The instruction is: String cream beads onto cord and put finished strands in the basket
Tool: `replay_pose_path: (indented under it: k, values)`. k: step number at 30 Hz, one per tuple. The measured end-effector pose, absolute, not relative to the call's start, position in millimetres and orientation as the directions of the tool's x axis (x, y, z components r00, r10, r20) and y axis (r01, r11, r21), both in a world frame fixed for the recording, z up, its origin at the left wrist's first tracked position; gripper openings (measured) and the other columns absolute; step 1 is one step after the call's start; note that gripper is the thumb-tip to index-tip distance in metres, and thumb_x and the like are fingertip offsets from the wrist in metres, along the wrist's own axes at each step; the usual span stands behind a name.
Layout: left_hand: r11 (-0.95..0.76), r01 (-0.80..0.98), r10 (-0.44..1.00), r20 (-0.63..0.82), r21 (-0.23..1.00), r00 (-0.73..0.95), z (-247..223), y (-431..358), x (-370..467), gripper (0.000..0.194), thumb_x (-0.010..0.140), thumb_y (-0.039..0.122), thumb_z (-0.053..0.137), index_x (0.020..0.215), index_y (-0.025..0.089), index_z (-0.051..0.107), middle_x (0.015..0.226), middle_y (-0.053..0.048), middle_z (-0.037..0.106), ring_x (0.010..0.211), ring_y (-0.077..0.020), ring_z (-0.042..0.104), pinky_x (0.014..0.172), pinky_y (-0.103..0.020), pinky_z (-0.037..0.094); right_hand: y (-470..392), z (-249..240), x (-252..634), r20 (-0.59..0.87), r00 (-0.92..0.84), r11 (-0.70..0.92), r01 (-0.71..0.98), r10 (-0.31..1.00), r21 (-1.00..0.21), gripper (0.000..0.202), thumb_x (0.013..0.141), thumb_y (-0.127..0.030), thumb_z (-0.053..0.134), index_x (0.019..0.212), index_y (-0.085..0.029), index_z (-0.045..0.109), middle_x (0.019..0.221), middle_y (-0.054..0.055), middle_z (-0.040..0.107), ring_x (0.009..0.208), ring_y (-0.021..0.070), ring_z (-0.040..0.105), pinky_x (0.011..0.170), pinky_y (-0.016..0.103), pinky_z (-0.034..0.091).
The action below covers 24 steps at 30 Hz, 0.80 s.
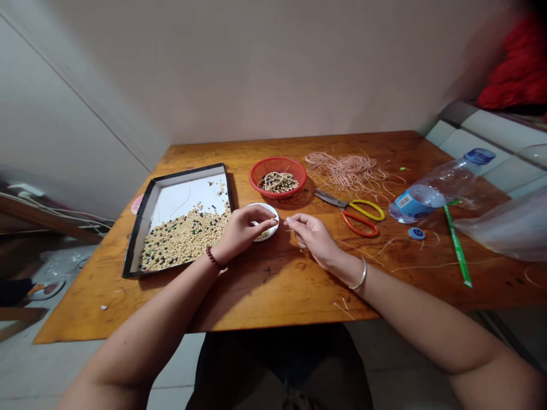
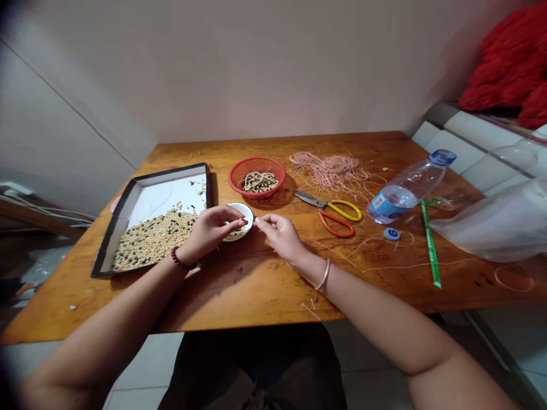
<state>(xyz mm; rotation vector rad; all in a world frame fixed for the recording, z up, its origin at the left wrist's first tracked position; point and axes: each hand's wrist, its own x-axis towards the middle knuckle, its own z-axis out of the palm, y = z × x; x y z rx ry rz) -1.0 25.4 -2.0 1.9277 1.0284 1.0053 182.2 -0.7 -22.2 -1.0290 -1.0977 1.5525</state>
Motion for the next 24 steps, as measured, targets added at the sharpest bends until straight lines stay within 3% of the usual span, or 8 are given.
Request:
replay_pose_path:
  k: [9,24]
  values:
    - [-0.404,0.32,0.88,0.269,0.857,0.391,-5.5,25.9,-2.5,0.019,0.074,0.034,0.073,0.079,0.015,0.071,0.08,-0.006,0.071,0.071,-0.0125,0.064,0.06,-0.02,0.048,-3.0,-22.7,184.3,0.147,-0.23,0.139,-0.051,0.962,-0.989,0.034,0.077,-0.048,0.063,0.069,-0.017,0.052,0.062,-0.004,0.048,0.056,0.0084,0.041,0.053,0.023,0.032]
    - [-0.427,0.381,0.861,0.241,0.82,0.448,-1.5,23.2,-1.0,0.019,0.077,0.033,0.07,0.084,0.016,0.074,0.079,-0.006,0.072,0.065,-0.0106,0.061,0.054,-0.018,0.044,-4.7,-22.2,185.9,0.131,-0.24,0.136,0.005,0.962,-0.991,0.026,0.079,-0.042,0.058,0.073,-0.018,0.052,0.063,-0.003,0.049,0.057,0.0103,0.042,0.055,0.024,0.032]
